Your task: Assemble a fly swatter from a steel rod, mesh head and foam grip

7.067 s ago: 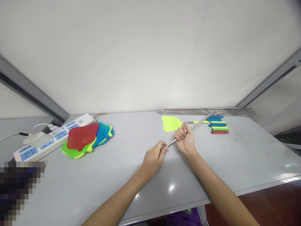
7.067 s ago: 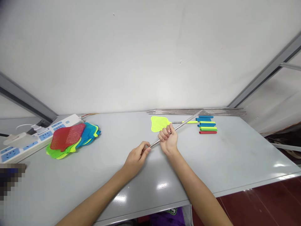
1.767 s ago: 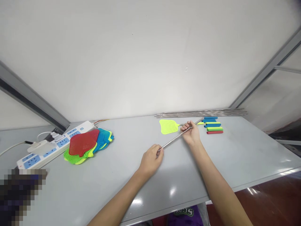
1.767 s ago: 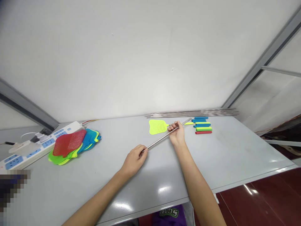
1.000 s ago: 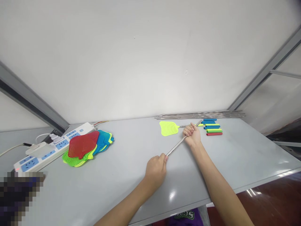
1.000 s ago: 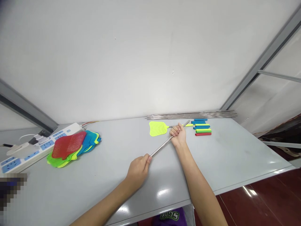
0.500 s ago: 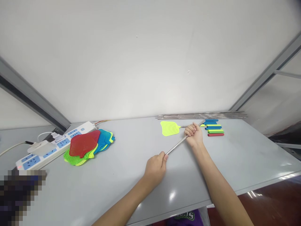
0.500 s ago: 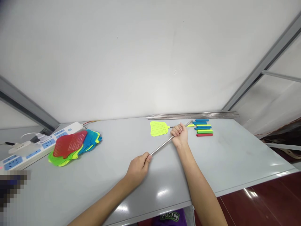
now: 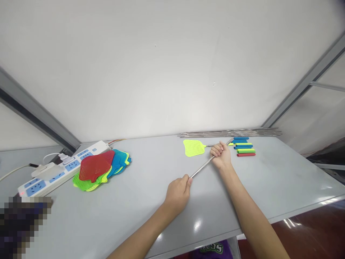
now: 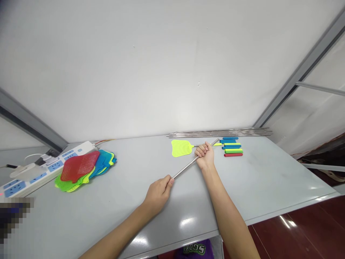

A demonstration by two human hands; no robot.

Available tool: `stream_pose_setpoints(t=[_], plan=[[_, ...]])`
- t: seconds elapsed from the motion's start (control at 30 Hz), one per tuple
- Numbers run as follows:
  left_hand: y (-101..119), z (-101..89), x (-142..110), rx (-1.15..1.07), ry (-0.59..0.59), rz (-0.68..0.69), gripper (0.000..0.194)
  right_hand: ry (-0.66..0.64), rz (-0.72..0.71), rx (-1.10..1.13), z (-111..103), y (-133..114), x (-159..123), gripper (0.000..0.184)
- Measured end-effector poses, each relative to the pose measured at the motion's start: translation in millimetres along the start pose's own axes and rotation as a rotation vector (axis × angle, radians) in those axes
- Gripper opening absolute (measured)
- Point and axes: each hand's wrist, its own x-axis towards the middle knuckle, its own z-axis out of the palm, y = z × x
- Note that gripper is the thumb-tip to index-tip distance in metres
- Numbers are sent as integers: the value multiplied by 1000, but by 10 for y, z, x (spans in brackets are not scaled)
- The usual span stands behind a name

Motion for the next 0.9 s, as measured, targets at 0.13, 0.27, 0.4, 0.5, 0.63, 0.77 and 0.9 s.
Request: stream_pose_setpoints(t=[0.13, 0.27, 0.4, 0.5, 0.63, 0.77, 0.9], plan=[[-3, -1, -1, -14, 3, 3, 37, 8, 9, 16, 1, 11, 0, 34], [9, -14, -3, -26, -10, -11, 36, 26, 8, -8, 0, 16, 2, 34], [16, -28, -4, -26, -9, -4, 36, 43, 6, -17, -14, 17, 11, 35], [10, -33, -2, -24, -14, 9, 36, 56, 12, -1, -37, 18, 25, 35], [-2, -25, 2, -21, -7, 21, 36, 64, 27, 28, -67, 20, 40, 34], [-10, -16, -1, -17, -8, 24, 36, 70, 37, 59, -76, 23, 46, 34], [-11, -18, -5, -7, -6, 30, 36, 86, 45, 79, -76, 26, 48, 34]])
